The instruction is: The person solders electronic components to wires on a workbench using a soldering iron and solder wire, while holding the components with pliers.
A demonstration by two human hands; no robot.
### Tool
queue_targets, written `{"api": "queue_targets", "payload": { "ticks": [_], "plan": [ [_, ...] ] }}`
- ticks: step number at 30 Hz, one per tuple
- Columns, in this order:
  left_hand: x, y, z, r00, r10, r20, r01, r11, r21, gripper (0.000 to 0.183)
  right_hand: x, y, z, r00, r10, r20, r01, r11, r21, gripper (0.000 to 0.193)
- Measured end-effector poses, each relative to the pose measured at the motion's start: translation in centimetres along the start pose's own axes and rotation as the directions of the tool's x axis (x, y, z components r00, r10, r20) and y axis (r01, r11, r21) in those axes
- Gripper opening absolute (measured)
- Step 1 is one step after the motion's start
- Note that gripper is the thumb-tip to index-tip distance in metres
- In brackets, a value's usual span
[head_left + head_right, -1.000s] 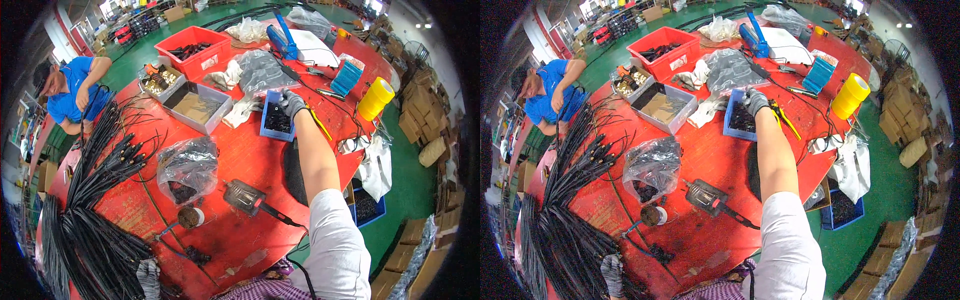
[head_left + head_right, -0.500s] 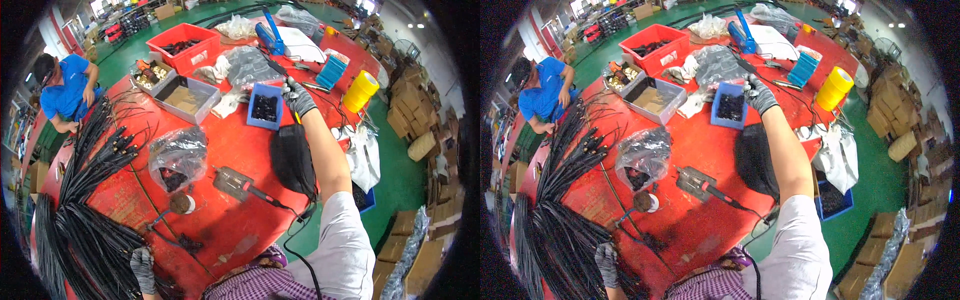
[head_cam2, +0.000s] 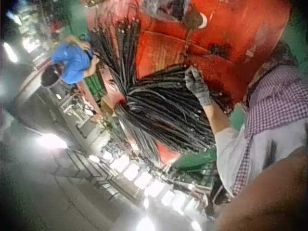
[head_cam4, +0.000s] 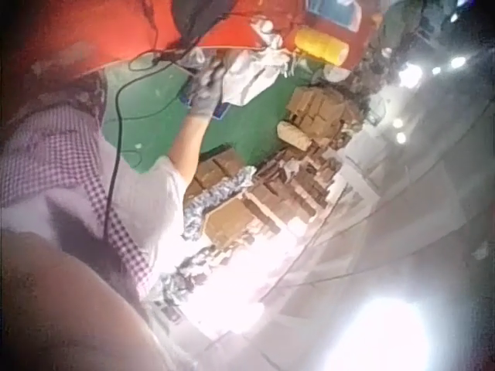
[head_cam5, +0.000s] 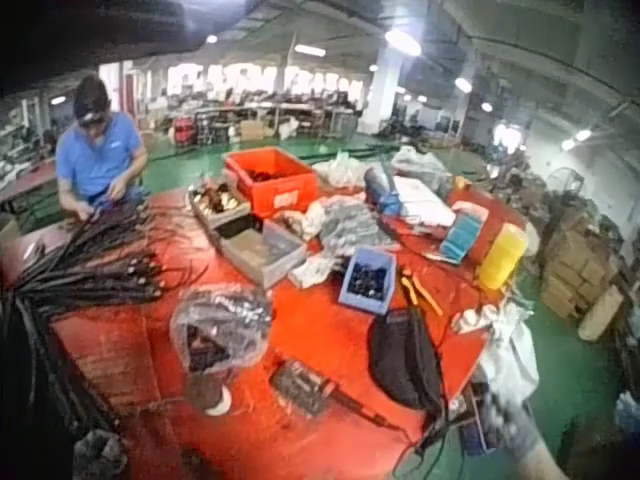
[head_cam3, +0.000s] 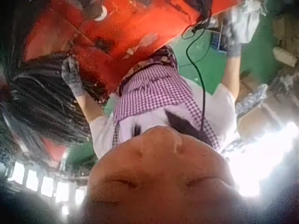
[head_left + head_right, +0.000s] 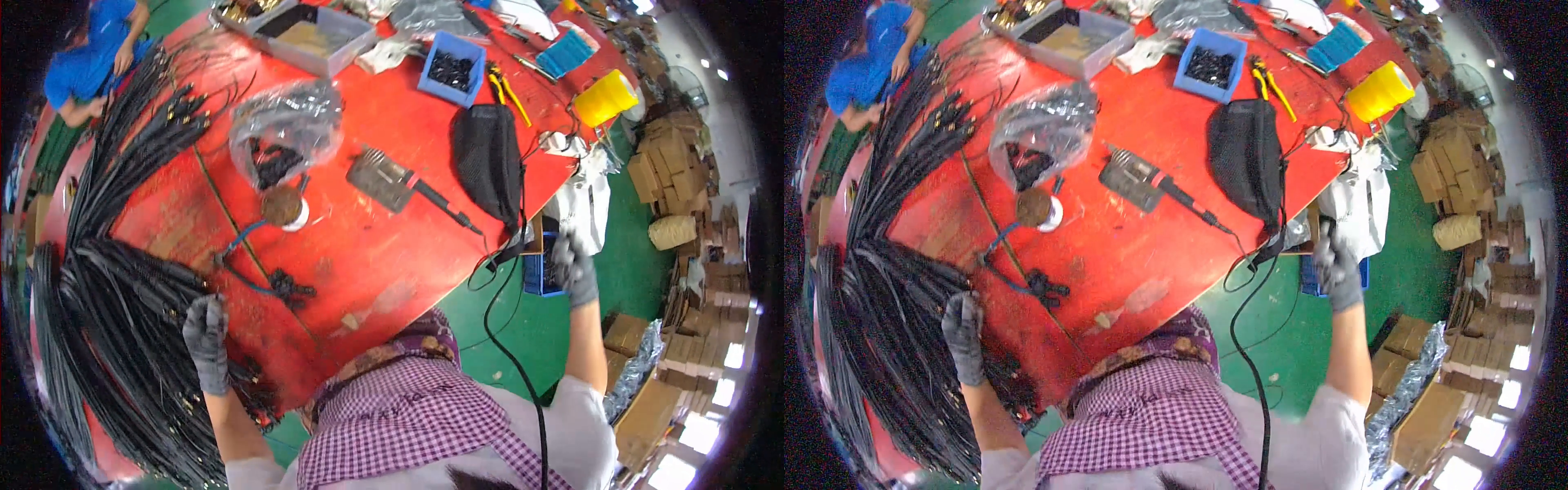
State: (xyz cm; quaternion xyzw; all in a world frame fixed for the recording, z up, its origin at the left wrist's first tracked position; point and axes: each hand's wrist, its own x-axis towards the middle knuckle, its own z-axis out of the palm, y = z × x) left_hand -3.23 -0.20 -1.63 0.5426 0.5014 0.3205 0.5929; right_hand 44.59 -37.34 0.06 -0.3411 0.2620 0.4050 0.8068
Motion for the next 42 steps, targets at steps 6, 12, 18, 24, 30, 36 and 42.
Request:
{"api": "queue_targets", "payload": {
  "ticks": [6, 12, 18, 24, 30, 36, 42],
  "plan": [
    [-0.2, -0.7, -0.1, 0.998, -0.055, -0.014, 0.053, 0.991, -0.122, 0.013, -6.8, 12.6, -12.2, 0.837, 0.531, -0.131, -0.545, 0.829, -0.122, 0.026],
    [-1.2, 0.0, -0.5, 0.997, 0.076, -0.004, -0.076, 0.996, 0.054, 0.013, -5.3, 24.5, 0.5, 0.657, 0.750, 0.079, -0.602, 0.584, -0.545, 0.023],
    [-1.9, -1.0, -1.2, 0.988, 0.153, 0.019, -0.152, 0.986, -0.067, 0.013, -0.2, 36.1, 8.3, 0.381, 0.535, 0.754, 0.921, -0.287, -0.262, 0.021],
    [-3.2, 0.2, -1.5, 0.997, 0.082, -0.011, -0.082, 0.995, -0.055, 0.013, 3.9, 38.6, 3.8, 0.565, 0.552, 0.614, 0.820, -0.288, -0.495, 0.019],
    [-2.6, -0.1, -1.2, 0.999, 0.050, -0.013, -0.050, 0.998, -0.032, 0.012, 3.2, 39.0, 5.8, 0.074, 0.603, 0.794, 0.866, -0.434, 0.249, 0.031],
    [-2.6, 0.1, -0.6, 0.999, 0.035, -0.036, -0.035, 0.999, -0.011, 0.013, 3.0, 38.2, 7.6, 0.035, 0.515, 0.856, 0.946, -0.295, 0.138, 0.045],
    [-2.2, -0.9, -1.1, 0.992, 0.121, 0.027, -0.121, 0.992, 0.034, 0.012, 2.3, 35.8, 6.7, 0.302, 0.409, 0.861, 0.947, -0.235, -0.220, 0.041]
  ]
}}
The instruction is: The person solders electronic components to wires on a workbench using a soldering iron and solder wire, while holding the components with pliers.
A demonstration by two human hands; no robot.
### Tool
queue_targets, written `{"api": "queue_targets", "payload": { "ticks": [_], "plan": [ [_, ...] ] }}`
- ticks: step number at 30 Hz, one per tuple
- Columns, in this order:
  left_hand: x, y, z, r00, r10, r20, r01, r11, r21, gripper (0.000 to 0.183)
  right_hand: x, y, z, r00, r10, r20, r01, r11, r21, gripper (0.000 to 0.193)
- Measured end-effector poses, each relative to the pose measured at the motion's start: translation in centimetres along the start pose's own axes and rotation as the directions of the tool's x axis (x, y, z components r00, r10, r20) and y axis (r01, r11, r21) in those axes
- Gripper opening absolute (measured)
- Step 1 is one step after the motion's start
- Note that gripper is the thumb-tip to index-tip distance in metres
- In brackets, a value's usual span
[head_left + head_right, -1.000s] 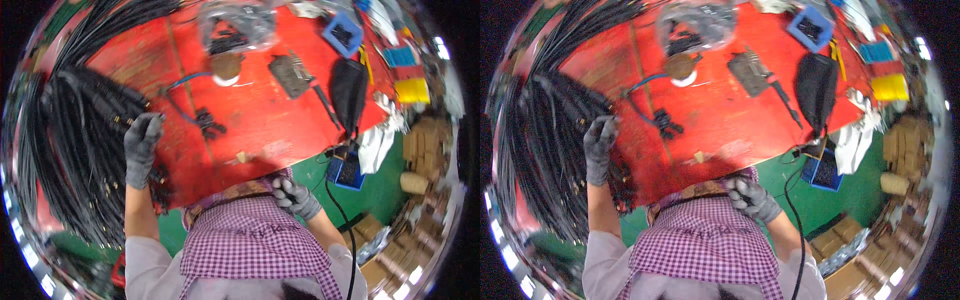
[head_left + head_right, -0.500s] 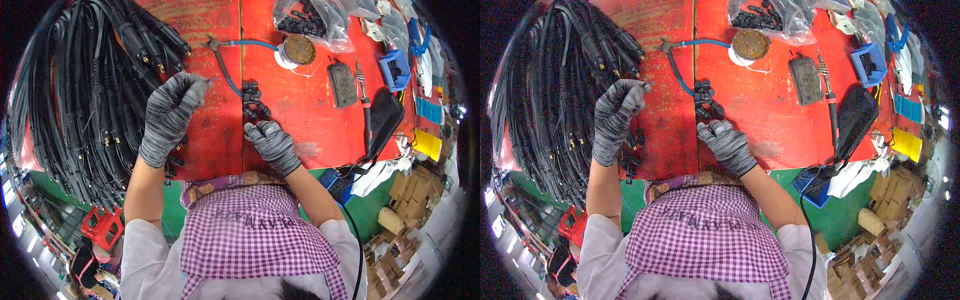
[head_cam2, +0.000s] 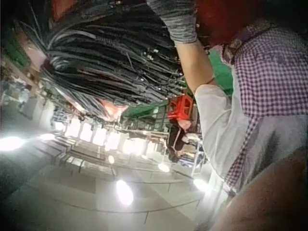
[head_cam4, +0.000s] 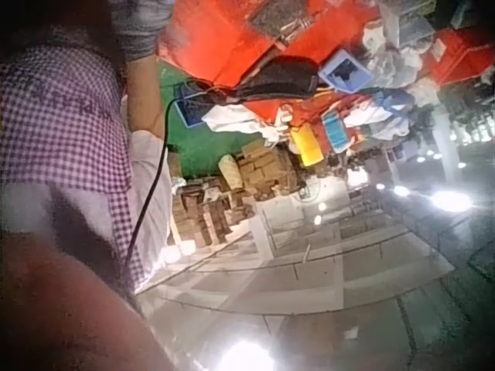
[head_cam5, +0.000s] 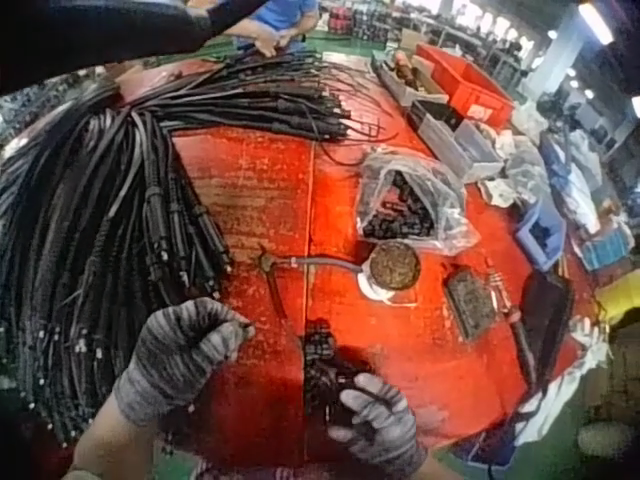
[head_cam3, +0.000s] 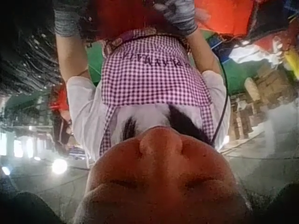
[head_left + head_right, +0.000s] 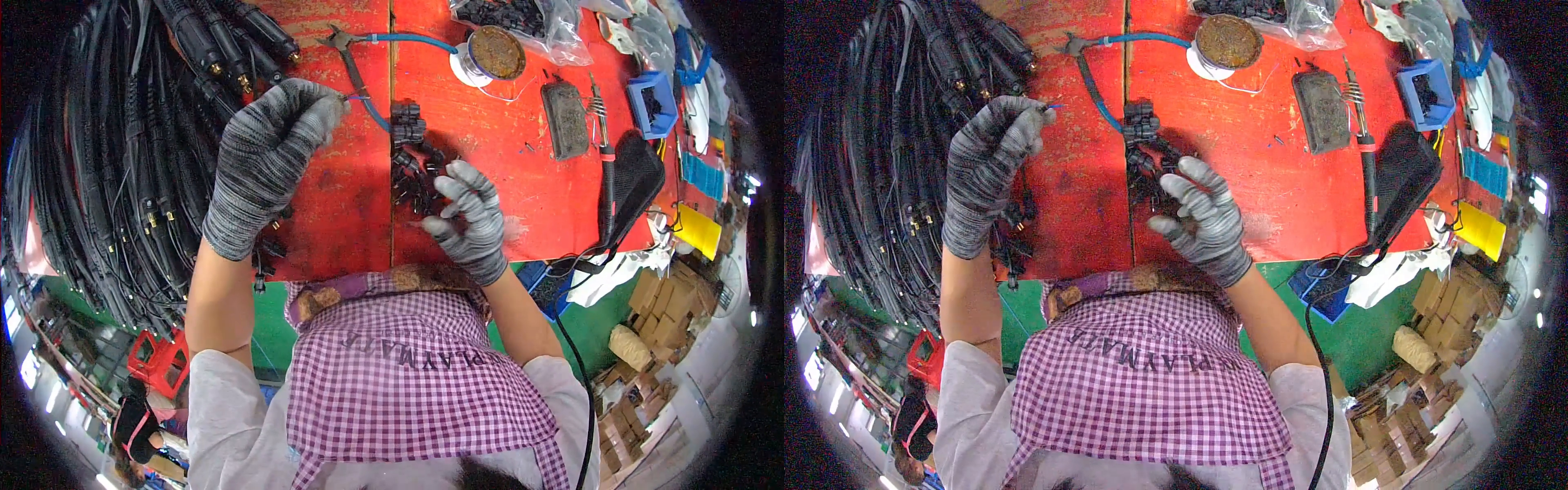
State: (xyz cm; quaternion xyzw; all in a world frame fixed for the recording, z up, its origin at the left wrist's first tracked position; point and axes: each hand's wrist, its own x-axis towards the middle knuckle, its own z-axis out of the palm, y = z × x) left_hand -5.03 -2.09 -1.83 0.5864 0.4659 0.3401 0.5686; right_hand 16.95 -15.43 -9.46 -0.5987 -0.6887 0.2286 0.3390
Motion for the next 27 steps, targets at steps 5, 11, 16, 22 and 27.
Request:
{"api": "queue_targets", "payload": {
  "ticks": [5, 11, 16, 22, 27],
  "plan": [
    [0.1, 0.6, -0.2, 0.999, -0.011, 0.039, 0.010, 0.999, 0.036, 0.013, -0.4, -0.5, -1.1, 0.899, 0.364, -0.242, -0.240, 0.875, 0.421, 0.018],
    [0.0, 0.1, -0.5, 0.999, -0.007, 0.036, 0.004, 0.997, 0.076, 0.014, -2.8, -0.3, -3.7, 0.667, 0.744, -0.038, -0.606, 0.572, 0.554, 0.014],
    [0.1, 0.6, -0.2, 0.998, -0.056, 0.037, 0.054, 0.998, 0.038, 0.015, -3.7, 0.7, -3.2, 0.866, 0.497, 0.051, -0.486, 0.861, -0.150, 0.017],
    [0.2, 1.2, -0.4, 0.990, -0.127, 0.065, 0.121, 0.988, 0.092, 0.015, -3.0, -0.1, -0.8, 0.767, 0.625, 0.143, -0.635, 0.771, 0.036, 0.012],
    [0.1, 1.6, -0.5, 0.982, -0.161, 0.098, 0.146, 0.979, 0.141, 0.015, -2.3, 0.5, 0.1, 0.673, 0.722, 0.158, -0.713, 0.691, -0.120, 0.019]
  ]
}}
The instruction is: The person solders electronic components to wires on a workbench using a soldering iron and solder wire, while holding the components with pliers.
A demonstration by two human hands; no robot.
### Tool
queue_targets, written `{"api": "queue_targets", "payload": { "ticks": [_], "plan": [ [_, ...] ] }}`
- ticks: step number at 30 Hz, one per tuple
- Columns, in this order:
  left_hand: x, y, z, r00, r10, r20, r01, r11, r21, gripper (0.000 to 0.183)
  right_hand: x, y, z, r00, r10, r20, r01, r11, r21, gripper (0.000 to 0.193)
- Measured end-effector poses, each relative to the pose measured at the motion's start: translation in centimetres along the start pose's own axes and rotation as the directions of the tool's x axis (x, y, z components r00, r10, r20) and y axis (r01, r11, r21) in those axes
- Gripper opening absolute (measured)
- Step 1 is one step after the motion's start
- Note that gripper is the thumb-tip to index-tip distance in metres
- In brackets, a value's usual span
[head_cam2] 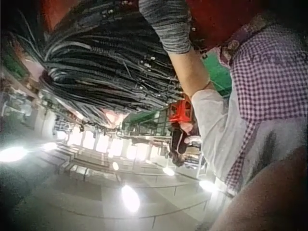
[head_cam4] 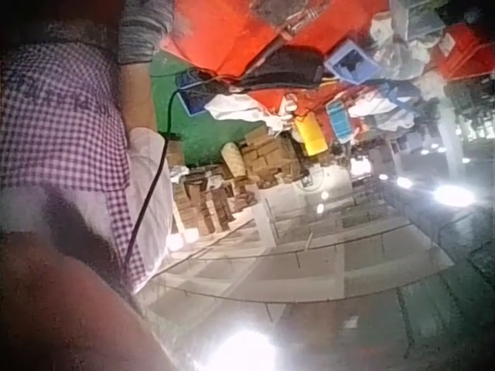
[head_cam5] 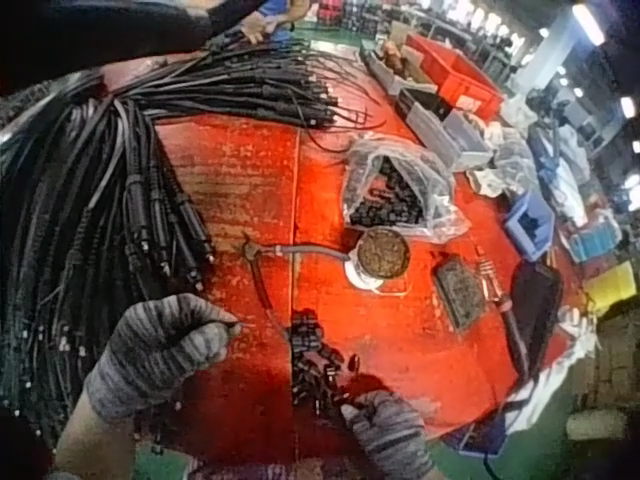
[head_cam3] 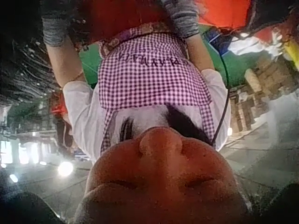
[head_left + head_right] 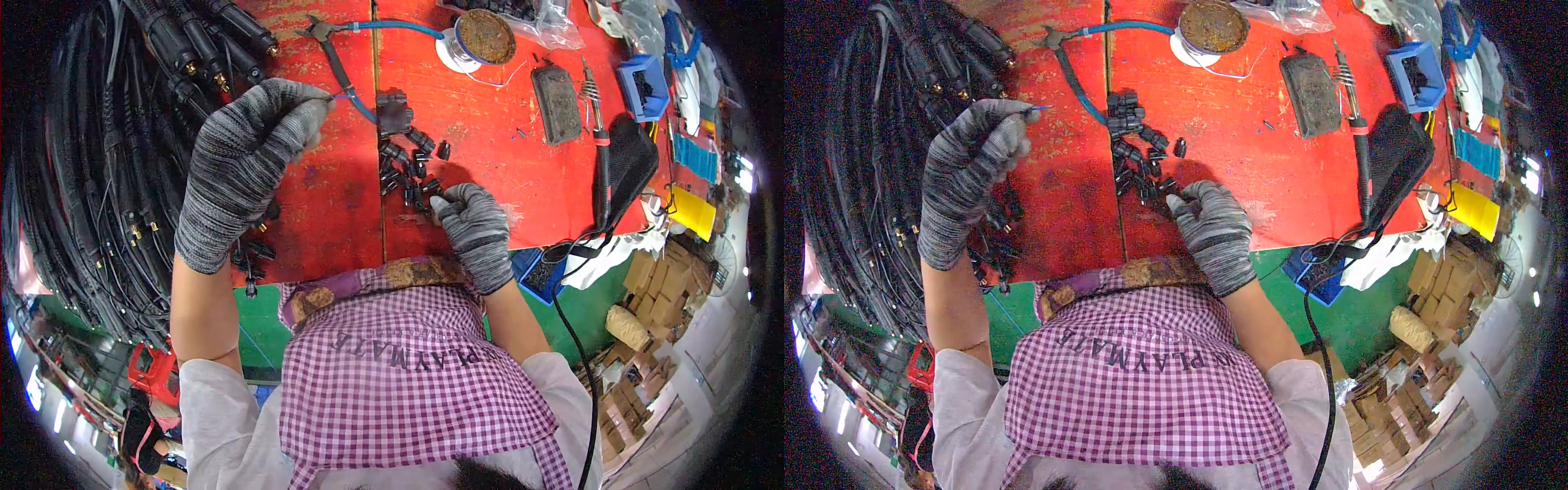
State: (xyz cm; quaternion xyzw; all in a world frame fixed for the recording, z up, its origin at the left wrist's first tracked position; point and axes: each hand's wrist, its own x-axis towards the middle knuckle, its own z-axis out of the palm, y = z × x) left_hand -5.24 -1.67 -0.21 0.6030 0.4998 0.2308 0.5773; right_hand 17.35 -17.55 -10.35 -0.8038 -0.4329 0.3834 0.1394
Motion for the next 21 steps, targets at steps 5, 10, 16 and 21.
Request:
{"api": "queue_targets", "payload": {
  "ticks": [5, 10, 16, 21],
  "plan": [
    [0.1, -0.2, -0.1, 0.998, -0.014, 0.055, 0.015, 1.000, -0.012, 0.016, -0.1, -2.3, -0.7, 0.985, -0.162, -0.054, 0.152, 0.976, -0.156, 0.016],
    [0.0, -0.8, 0.0, 0.993, 0.099, 0.062, -0.101, 0.994, 0.034, 0.018, -0.1, -4.0, -0.9, 0.951, -0.288, -0.111, 0.227, 0.896, -0.383, 0.016],
    [0.2, -0.5, -0.3, 0.994, 0.072, 0.084, -0.073, 0.997, 0.001, 0.018, 0.3, -1.0, -2.1, 0.949, -0.233, -0.210, 0.223, 0.972, -0.072, 0.014],
    [0.0, -0.4, -1.0, 0.993, 0.039, 0.108, -0.038, 0.999, -0.012, 0.018, -1.2, -8.8, -5.4, 0.955, -0.293, -0.039, 0.275, 0.833, 0.481, 0.016]
  ]
}}
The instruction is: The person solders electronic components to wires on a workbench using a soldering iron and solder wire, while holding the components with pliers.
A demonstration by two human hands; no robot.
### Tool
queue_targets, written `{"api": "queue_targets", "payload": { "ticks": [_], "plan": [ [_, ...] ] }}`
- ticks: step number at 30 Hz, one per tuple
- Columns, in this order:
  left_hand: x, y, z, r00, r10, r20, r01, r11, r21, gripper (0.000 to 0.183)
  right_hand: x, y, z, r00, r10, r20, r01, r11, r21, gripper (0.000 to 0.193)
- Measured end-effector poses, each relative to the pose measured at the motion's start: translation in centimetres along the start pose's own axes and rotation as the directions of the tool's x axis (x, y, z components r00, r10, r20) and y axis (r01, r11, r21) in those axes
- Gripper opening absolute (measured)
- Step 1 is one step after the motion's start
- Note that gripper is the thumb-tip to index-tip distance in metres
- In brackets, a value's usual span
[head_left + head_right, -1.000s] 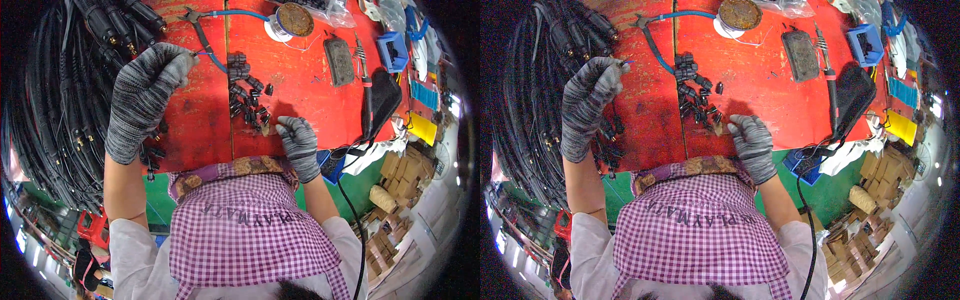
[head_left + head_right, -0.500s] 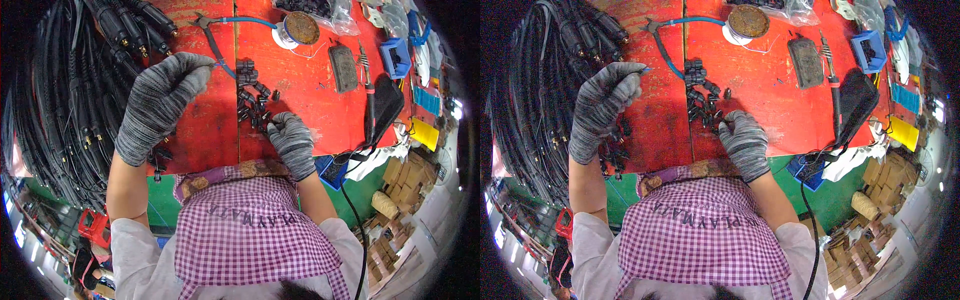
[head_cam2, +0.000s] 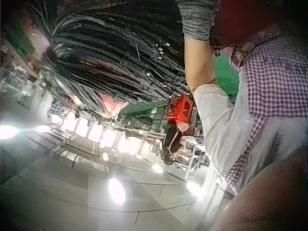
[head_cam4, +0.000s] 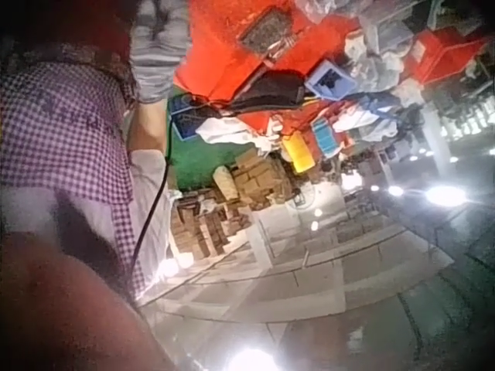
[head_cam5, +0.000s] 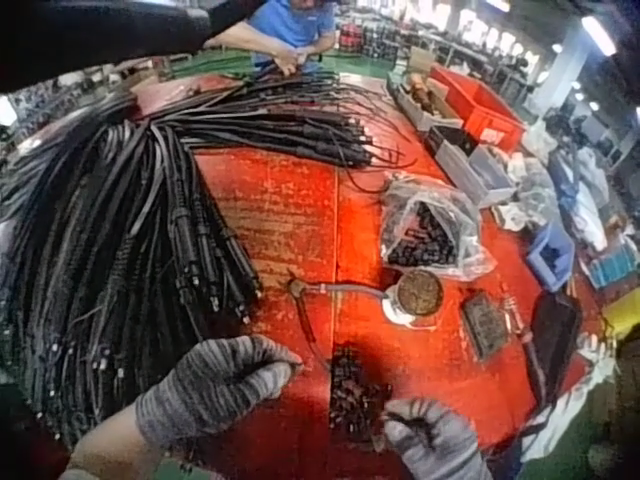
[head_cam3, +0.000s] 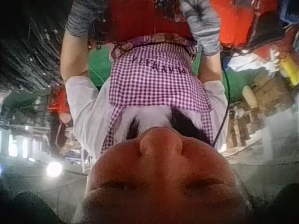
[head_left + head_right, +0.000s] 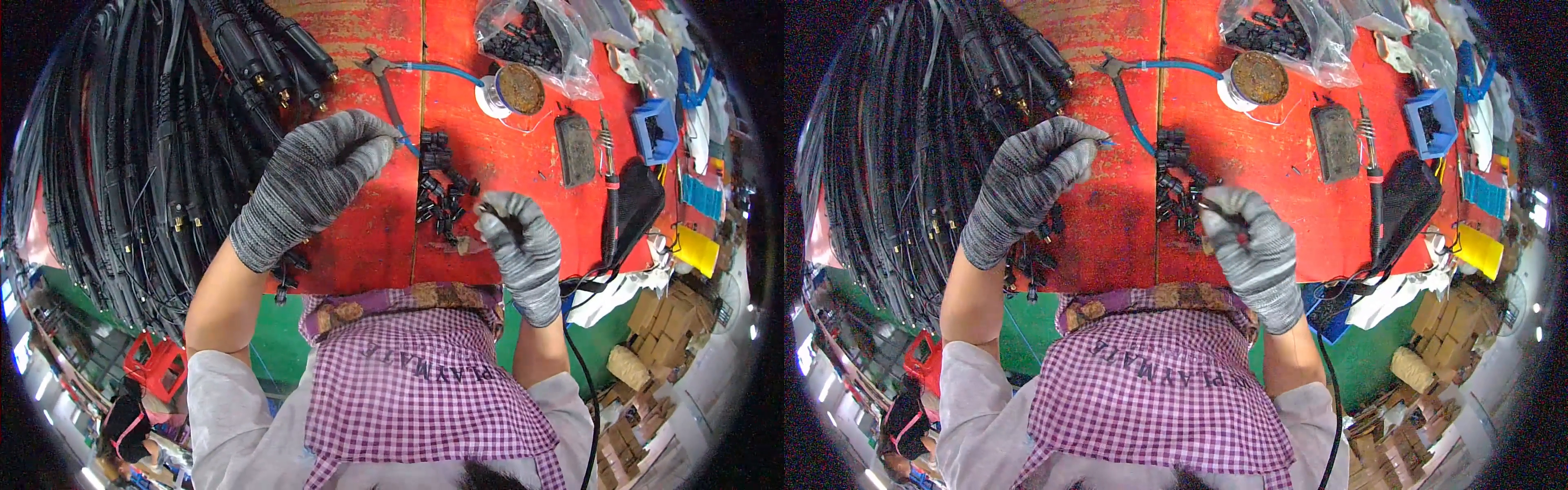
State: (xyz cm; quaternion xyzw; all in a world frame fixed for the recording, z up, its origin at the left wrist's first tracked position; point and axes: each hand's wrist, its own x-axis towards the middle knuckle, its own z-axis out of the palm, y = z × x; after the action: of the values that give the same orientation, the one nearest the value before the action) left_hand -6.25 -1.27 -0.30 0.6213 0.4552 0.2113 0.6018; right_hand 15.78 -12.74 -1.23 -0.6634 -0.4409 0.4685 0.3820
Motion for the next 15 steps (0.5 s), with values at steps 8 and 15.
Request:
{"api": "queue_targets", "payload": {
  "ticks": [8, 15],
  "plan": [
    [-0.4, 1.4, -0.8, 0.999, 0.034, 0.007, -0.035, 0.995, 0.098, 0.015, 4.6, -5.0, 3.3, 0.987, -0.007, 0.162, -0.029, 0.976, 0.217, 0.021],
    [-1.0, 1.6, -1.2, 0.992, -0.097, 0.080, 0.104, 0.991, -0.079, 0.014, 5.4, -5.1, 3.6, 0.982, 0.003, 0.186, -0.041, 0.978, 0.203, 0.018]
  ]
}}
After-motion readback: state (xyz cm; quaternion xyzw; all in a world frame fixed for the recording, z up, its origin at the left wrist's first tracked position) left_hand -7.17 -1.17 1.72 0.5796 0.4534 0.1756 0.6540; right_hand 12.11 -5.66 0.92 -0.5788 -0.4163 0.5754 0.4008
